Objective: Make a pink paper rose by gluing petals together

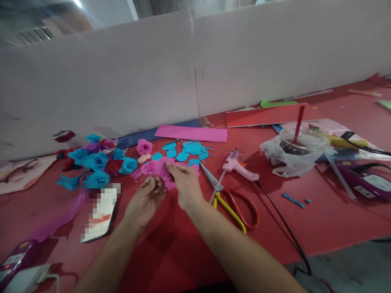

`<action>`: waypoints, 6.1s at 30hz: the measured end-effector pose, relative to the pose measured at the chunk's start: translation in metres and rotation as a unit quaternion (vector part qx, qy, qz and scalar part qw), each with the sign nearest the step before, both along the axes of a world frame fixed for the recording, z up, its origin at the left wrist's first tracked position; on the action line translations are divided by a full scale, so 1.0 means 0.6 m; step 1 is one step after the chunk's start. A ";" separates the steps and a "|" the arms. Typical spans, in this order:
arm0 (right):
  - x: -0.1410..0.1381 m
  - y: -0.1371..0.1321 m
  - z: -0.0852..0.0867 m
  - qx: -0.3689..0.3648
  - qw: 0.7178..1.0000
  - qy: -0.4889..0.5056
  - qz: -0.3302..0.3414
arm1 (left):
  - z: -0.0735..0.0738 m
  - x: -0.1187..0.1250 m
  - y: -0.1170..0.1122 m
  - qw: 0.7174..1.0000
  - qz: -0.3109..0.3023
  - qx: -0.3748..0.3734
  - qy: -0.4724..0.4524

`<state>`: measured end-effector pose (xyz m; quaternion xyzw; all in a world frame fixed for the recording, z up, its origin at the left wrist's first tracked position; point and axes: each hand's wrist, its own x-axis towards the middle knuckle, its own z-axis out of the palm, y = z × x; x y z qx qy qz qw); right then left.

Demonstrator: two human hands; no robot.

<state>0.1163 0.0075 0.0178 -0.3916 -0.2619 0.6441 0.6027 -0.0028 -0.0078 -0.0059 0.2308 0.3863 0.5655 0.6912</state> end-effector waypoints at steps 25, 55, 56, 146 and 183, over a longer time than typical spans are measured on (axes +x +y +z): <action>0.002 -0.011 0.014 0.035 0.999 -0.002 0.030 | -0.010 -0.003 0.004 0.999 0.004 0.045 -0.014; -0.004 -0.023 0.016 0.085 0.994 -0.002 0.068 | -0.002 -0.002 0.001 0.999 0.033 0.012 -0.032; -0.004 -0.024 0.016 0.087 0.994 0.001 0.069 | -0.002 -0.002 0.001 0.999 0.031 0.019 -0.031; 0.004 -0.010 0.000 0.163 0.976 -0.116 0.085 | -0.009 0.000 0.001 0.996 0.066 0.041 -0.046; -0.010 -0.025 -0.001 0.189 0.964 -0.189 0.005 | 0.004 0.006 -0.004 0.996 0.040 0.031 -0.069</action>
